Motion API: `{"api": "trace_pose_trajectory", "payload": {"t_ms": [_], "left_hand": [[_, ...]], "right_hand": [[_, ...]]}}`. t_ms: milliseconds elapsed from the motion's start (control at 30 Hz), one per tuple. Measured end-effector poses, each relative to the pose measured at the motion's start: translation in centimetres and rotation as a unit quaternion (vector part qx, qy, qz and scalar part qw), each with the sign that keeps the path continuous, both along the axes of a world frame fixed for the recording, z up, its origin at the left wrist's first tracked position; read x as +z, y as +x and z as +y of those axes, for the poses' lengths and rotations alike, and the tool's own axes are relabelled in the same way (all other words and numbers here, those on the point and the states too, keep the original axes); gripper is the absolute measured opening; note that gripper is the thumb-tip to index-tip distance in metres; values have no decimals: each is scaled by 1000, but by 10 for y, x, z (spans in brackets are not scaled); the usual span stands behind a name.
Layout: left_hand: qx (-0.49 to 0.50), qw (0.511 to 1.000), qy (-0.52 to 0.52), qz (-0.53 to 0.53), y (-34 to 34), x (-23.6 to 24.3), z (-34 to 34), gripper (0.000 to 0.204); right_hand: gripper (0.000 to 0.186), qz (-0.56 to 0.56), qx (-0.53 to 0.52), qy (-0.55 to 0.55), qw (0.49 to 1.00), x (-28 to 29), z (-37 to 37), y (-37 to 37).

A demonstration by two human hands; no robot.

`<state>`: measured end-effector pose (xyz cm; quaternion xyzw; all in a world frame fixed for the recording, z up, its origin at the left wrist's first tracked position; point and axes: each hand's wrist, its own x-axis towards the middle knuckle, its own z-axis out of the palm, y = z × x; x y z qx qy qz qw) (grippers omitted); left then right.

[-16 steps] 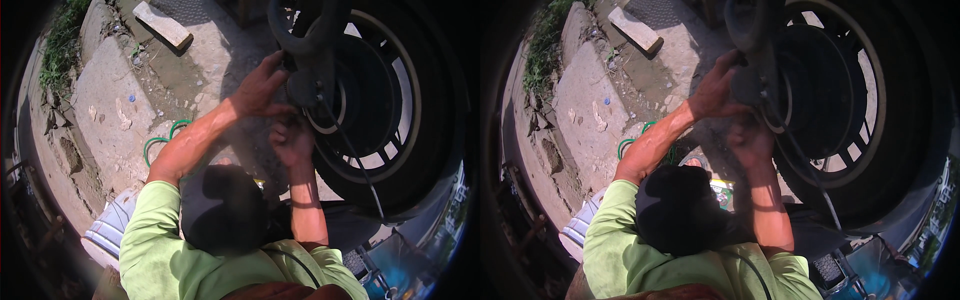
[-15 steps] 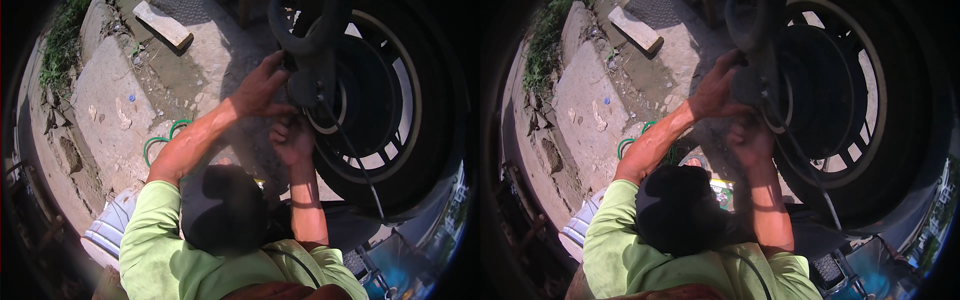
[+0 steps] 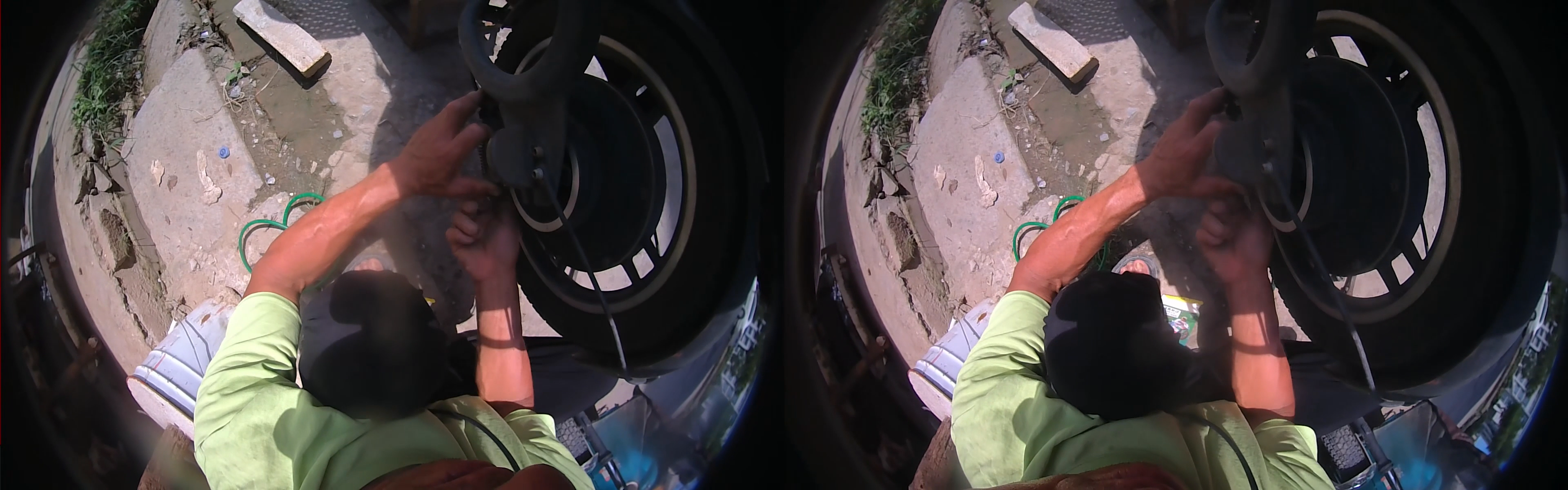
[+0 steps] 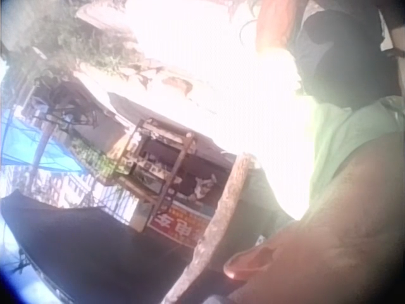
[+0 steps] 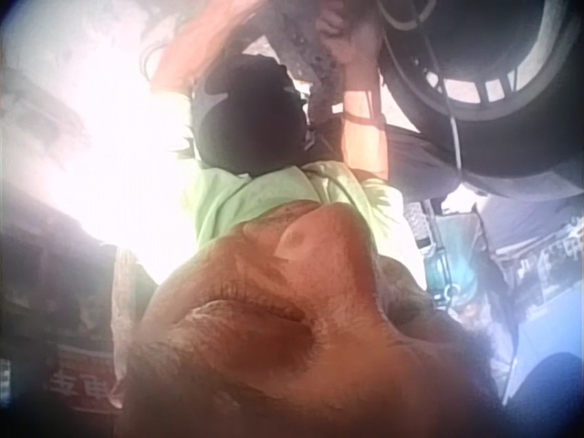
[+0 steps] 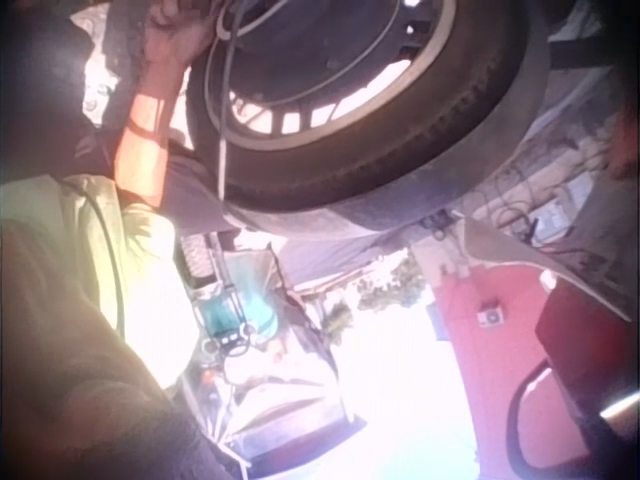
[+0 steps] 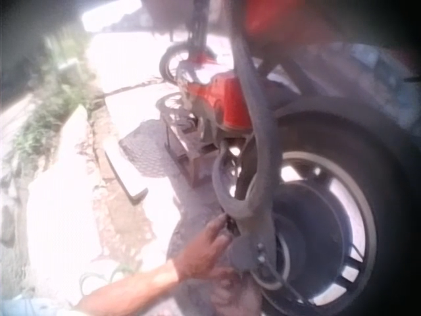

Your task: The person removes parts from the rear brake assembly of a scooter, spins the wheel, and then fits brake shoes, springs, and cable hardware together by hand.

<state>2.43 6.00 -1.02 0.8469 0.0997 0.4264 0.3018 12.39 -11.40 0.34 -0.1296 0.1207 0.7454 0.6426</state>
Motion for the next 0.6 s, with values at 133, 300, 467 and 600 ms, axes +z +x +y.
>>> {"api": "trace_pose_trajectory", "payload": {"t_ms": [133, 300, 467, 600], "left_hand": [[-2, 1000, -12, -5, -1, 0, -1, 86], [0, 1000, -5, -7, 1, 1, -2, 85], [3, 1000, -6, -6, 1, 1, -2, 85], [0, 1000, -2, -10, 2, 1, -2, 85]], "right_hand": [[22, -19, -45, -113, 992, 8, 3, -5], [22, 20, -4, 7, 1000, -6, -2, 3], [23, -13, -55, -48, 997, 2, 1, -3], [24, 22, 3, 71, 997, -14, -4, 5]]}}
